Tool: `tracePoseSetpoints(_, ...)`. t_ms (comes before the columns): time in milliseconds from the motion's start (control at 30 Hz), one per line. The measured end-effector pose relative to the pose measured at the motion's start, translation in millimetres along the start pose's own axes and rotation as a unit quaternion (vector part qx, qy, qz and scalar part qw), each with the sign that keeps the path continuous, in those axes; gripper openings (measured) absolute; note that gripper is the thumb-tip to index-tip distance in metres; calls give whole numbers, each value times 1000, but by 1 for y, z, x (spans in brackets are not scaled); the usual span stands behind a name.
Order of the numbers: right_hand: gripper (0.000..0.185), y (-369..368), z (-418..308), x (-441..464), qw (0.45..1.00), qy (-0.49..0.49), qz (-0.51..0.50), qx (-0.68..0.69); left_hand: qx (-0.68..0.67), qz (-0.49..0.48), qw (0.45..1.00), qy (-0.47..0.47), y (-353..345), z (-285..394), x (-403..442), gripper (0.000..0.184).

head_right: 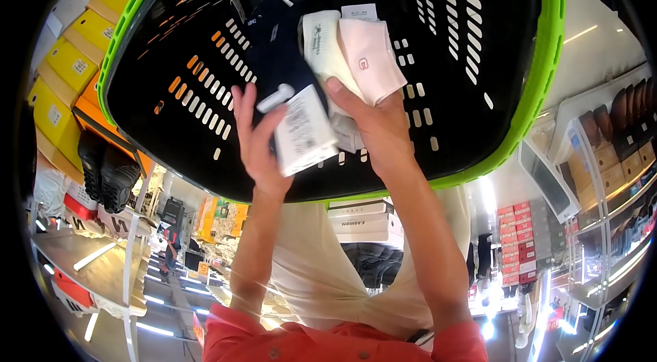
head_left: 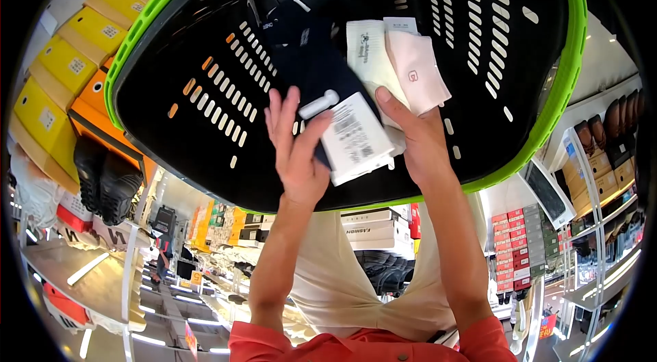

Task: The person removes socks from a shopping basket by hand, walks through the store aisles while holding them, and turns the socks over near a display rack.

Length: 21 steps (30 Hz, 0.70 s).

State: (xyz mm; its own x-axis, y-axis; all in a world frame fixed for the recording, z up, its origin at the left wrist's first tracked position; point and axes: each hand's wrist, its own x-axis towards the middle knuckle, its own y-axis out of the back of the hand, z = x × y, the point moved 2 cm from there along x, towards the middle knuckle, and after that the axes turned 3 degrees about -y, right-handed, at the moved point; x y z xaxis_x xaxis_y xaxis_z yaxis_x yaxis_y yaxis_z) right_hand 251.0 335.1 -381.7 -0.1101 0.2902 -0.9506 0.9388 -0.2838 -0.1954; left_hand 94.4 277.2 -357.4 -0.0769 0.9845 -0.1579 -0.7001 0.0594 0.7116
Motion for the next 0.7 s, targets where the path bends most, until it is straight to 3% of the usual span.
tracePoseSetpoints(67,51,0,-4,-2,999,30,20,21,-43,12,998,-35,13,-2,2,26)
tracePoseSetpoints(133,49,3,-5,0,998,50,38,29,-213,135,964,82,23,9,-1,26)
tracePoseSetpoints(200,48,8,-6,1,996,71,47,17,-297,113,945,78,47,18,-7,29)
tracePoseSetpoints(267,46,10,-6,2,995,74,60,-11,-383,41,910,151,60,36,-6,28)
tracePoseSetpoints(300,47,9,-5,2,996,70,52,2,-319,24,927,193,61,46,-3,30)
tracePoseSetpoints(333,47,8,-5,1,996,69,51,2,-337,31,909,244,60,39,-14,29)
tracePoseSetpoints(400,54,3,-6,-2,999,32,2,-26,-220,38,933,282,43,25,-6,31)
tracePoseSetpoints(433,50,0,-7,-4,998,30,-5,-53,-234,26,906,351,33,25,6,31)
tracePoseSetpoints(467,47,1,-2,-2,998,25,-25,-53,-231,-6,907,352,19,17,16,29)
tracePoseSetpoints(500,46,0,1,-1,998,22,-41,-48,-286,53,874,390,1,10,22,27)
tracePoseSetpoints(567,50,1,2,-4,994,-53,-89,-43,-276,11,883,380,-11,-1,30,28)
tracePoseSetpoints(600,50,-1,0,-4,993,-56,-91,-49,-294,40,880,372,-17,-3,31,28)
tracePoseSetpoints(700,57,0,2,0,983,-134,-37,122,-273,63,902,330,-25,-7,33,26)
